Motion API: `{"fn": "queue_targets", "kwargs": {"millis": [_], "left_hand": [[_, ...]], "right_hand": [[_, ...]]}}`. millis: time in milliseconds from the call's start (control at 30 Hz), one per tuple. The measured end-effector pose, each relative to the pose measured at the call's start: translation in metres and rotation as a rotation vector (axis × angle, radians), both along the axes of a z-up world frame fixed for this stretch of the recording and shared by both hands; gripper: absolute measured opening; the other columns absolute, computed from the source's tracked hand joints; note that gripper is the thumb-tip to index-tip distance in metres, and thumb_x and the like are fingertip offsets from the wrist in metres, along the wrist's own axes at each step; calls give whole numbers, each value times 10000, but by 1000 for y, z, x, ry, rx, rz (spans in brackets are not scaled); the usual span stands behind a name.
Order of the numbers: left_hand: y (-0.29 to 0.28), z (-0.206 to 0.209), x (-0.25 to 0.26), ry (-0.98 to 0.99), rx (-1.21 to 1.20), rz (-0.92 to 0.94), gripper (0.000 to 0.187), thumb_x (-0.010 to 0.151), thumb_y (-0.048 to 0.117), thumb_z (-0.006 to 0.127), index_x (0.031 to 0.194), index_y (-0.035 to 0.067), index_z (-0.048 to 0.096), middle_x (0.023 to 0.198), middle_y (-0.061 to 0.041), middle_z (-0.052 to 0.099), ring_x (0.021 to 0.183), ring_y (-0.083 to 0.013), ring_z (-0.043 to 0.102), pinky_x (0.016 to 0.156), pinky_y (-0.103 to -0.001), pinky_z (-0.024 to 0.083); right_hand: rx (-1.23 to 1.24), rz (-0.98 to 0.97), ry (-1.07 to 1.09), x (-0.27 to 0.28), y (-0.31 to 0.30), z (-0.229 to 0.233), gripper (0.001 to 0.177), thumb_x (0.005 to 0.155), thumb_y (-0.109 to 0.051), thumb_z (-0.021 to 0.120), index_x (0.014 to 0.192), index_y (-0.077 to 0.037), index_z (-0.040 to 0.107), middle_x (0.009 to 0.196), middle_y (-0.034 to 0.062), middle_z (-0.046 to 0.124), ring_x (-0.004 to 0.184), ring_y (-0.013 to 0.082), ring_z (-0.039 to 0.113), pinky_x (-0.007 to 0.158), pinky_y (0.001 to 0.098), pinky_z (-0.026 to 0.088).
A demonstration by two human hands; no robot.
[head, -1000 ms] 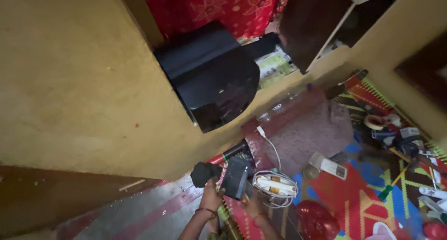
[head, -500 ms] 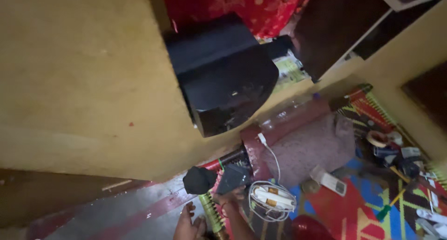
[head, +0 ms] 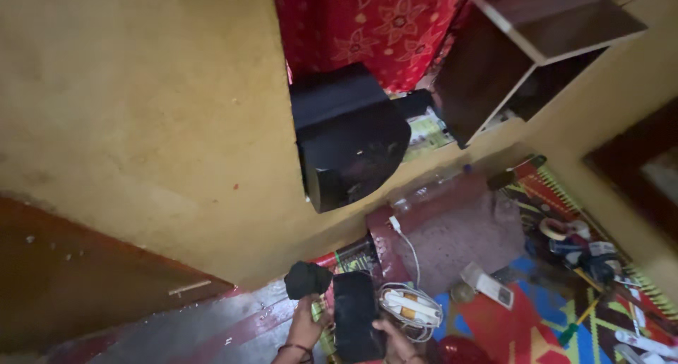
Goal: The person moves a black plastic chair to a corner of the room, then picks up a pink headband from the bed and hangs it on a wall-mounted clothes rack. The person then picks up a red balloon and places it on a mattress, followed by placing a black pouch and a white charger on a shelf under a wall-mounted TV. Finally, the person picks up two remote controls and places them on the shelf.
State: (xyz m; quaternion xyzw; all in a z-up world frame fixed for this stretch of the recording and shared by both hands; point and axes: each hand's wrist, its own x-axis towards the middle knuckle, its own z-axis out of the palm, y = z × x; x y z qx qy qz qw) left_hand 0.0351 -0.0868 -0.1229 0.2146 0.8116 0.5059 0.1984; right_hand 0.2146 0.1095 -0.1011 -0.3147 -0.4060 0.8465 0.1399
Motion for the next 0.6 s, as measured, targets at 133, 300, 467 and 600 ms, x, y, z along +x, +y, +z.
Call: {"fn": "queue_targets", "kwargs": {"millis": [133,300,467,600], "left_hand": [[29,66,17,-765,18,-111,766,878,410,798,1451,-20,526,1099,-498,632,1010,-646,615,802,-635,508],[53,149,34,-712,322,-221,1008,727,459,862,1508,70,357,1395,-160,621,1270,-268,628,1039,-391,510],[62,208,33,-274,376,-105,1065,611,378,926,1496,89,410,1386,-157,587,1296,-304,581,1088,-400,461],[39,272,32,224,173,-95,1129,473,395,957,1468,152,483,1313,-168,584,1248,-342,542,1080,-438,422]], "right_hand": [[-322,129,198,32,2,30,801,775,-118,659,1515,-84,355,1480,144,532,1354,298,537,1146,493,415],[-148,214,434,41,19,84,868,818,-158,636,1581,-78,231,1536,179,457,1414,317,456,1175,467,341],[186,409,342,40,41,126,890,864,-155,725,1590,-50,222,1563,161,419,1429,247,454,1186,428,361],[548,223,68,29,62,146,889,874,-243,745,1570,-97,211,1443,133,482,1278,206,556,1048,421,532]]}}
